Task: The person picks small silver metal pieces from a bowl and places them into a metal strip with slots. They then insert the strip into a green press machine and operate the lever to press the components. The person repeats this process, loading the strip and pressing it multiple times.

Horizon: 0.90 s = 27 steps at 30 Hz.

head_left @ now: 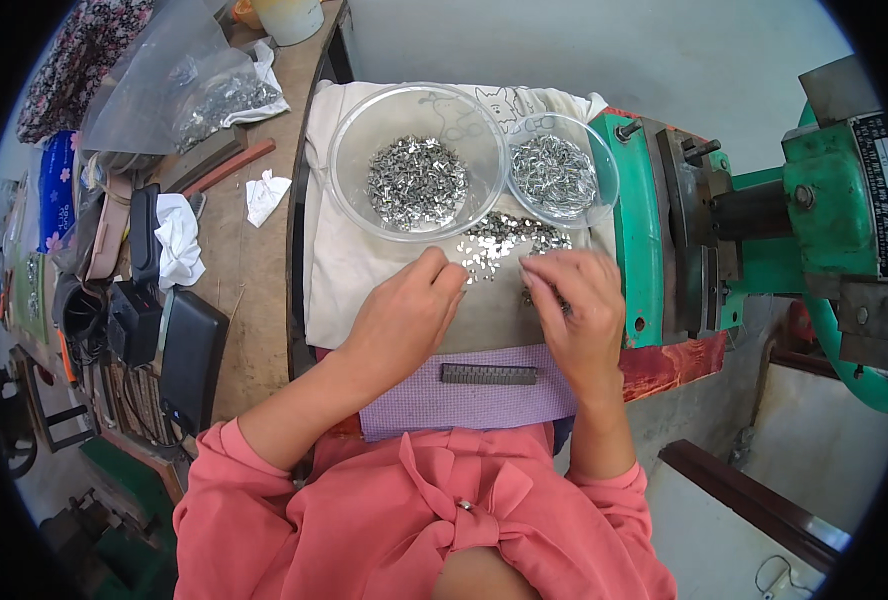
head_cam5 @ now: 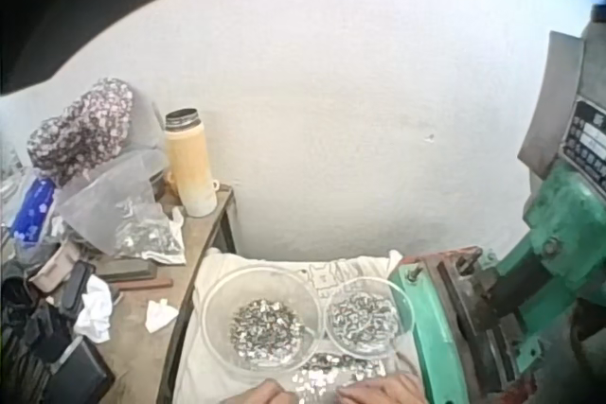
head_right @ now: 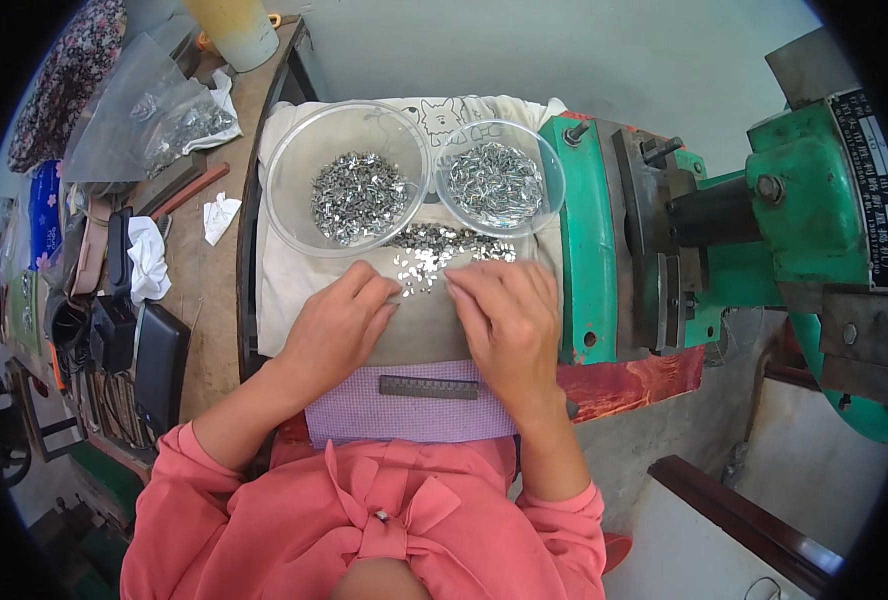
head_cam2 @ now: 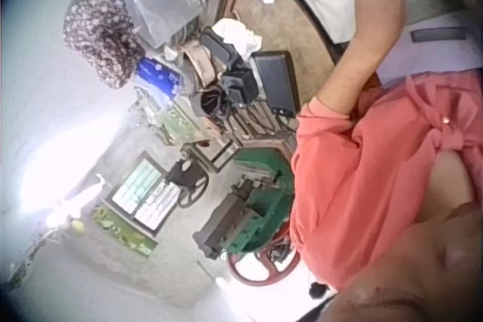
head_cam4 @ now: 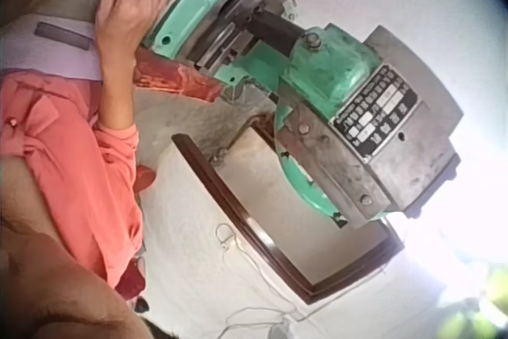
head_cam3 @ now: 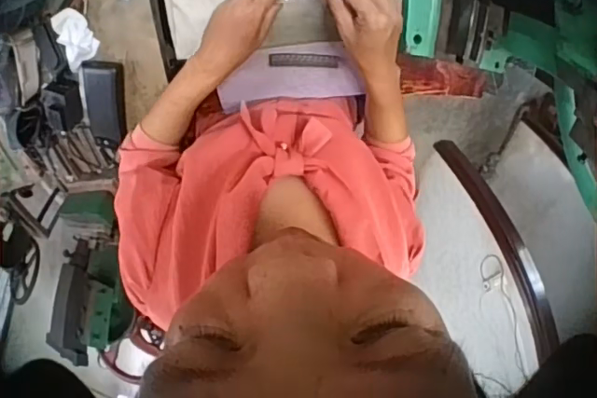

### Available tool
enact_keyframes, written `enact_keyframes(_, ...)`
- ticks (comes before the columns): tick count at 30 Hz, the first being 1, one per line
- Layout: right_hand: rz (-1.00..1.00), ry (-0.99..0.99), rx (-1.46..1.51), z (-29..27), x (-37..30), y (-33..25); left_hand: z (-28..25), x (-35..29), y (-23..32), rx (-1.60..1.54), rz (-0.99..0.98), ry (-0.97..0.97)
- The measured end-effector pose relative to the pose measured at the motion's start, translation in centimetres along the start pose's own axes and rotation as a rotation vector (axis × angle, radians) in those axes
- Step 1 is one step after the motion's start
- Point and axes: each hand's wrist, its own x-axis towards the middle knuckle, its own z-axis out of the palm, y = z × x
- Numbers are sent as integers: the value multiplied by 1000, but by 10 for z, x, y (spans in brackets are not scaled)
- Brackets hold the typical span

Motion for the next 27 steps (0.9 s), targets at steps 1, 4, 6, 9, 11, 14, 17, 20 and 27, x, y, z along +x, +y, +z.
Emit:
enact_keyframes(1, 27, -6, 0, 0, -10, -1, 4, 4, -1, 24, 1, -7)
enact_keyframes(4, 84, -13, 3, 2, -31, -3, 13, 12, 1, 69, -26, -8)
enact_keyframes(6, 89, -3, -1, 5, -36, -6, 15, 11, 1, 67, -28, 8)
enact_keyframes(9, 67, -14, -3, 9, -33, -7, 10, 5, -1, 28, -22, 16)
enact_keyframes(11, 48, -23, -10, 12, -30, -6, 1, -2, 4, 5, -50, -24)
enact_keyframes(14, 25, -63, -11, 19, -27, -6, -6, -18, 5, 26, -100, -45)
enact_keyframes(17, 12, -98, -34, 25, -22, -6, -9, -30, 5, -26, -164, -23)
enact_keyframes(20, -11, -115, -67, 32, -18, -7, -11, -37, 1, -69, -196, -4)
enact_keyframes(27, -19, -105, -114, 37, -13, -6, -11, -35, -1, -103, -223, -32)
